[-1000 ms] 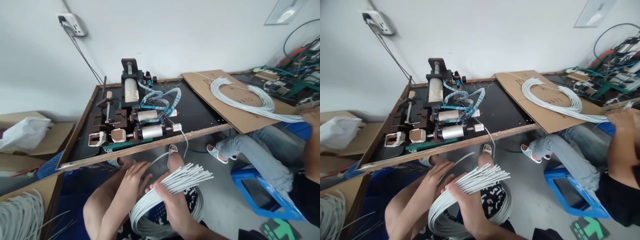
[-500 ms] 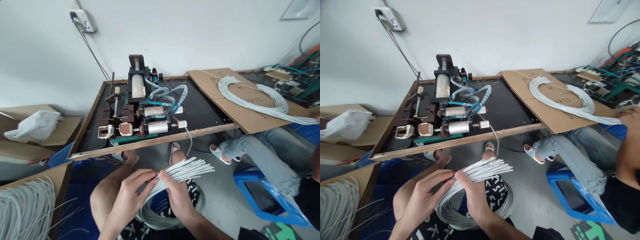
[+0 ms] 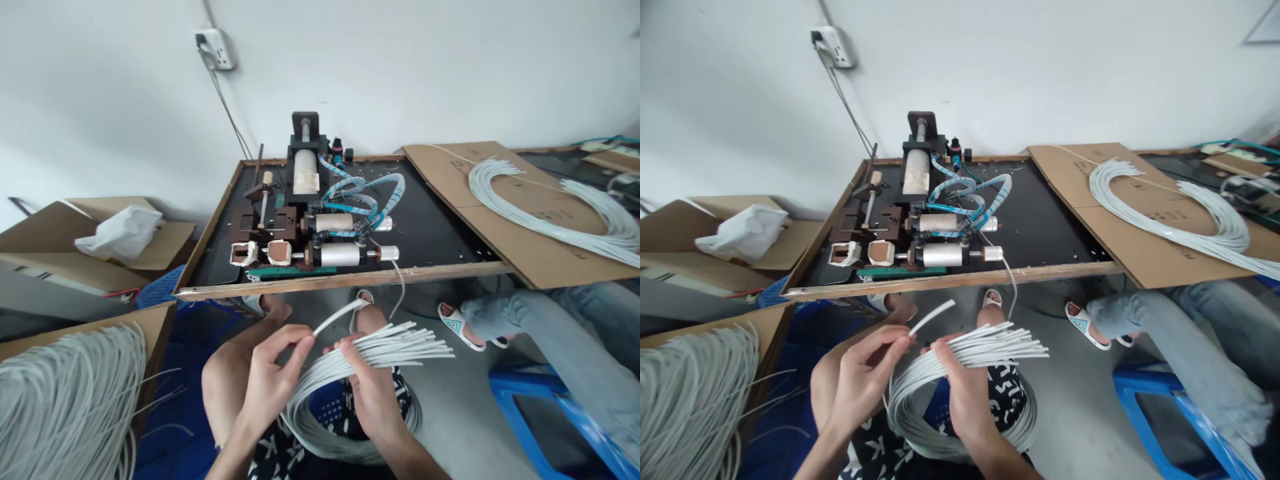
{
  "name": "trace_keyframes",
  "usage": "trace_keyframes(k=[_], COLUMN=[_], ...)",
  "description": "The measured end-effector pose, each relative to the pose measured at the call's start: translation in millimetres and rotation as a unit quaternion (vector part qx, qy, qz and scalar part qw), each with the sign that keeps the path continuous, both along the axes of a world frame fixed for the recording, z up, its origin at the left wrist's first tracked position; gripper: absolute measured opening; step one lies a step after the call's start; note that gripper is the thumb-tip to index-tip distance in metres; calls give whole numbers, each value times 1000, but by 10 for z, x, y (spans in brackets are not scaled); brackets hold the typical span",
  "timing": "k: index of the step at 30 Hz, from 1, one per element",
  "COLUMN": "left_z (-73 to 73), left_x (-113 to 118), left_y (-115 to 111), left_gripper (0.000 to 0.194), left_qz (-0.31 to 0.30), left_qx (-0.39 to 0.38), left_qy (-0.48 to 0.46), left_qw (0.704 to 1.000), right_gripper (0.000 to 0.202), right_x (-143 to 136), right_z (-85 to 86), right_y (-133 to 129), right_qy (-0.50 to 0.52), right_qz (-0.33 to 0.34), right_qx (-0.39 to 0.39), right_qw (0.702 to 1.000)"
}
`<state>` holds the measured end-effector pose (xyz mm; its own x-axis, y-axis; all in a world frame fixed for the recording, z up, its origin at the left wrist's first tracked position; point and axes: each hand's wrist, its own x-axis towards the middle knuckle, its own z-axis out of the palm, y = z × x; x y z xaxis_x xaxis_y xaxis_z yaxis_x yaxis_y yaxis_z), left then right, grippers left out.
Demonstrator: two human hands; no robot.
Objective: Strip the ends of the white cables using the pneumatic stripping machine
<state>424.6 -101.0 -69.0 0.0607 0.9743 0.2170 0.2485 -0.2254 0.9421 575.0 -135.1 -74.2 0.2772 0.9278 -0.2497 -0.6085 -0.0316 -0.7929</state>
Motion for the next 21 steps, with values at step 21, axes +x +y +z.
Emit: trace_keyframes(k=[21], left_z=[63], left_x=[4], left_y=[616], left_gripper=[25], left_qz=[300], left_qx=[30], left_qy=[-213], left_qw=[929], right_gripper=[25], right_x=[230], right_z=[52], right_y=[41], right_qy=[36], right_qz=[-13], right_qx=[-1], right_qw=[999])
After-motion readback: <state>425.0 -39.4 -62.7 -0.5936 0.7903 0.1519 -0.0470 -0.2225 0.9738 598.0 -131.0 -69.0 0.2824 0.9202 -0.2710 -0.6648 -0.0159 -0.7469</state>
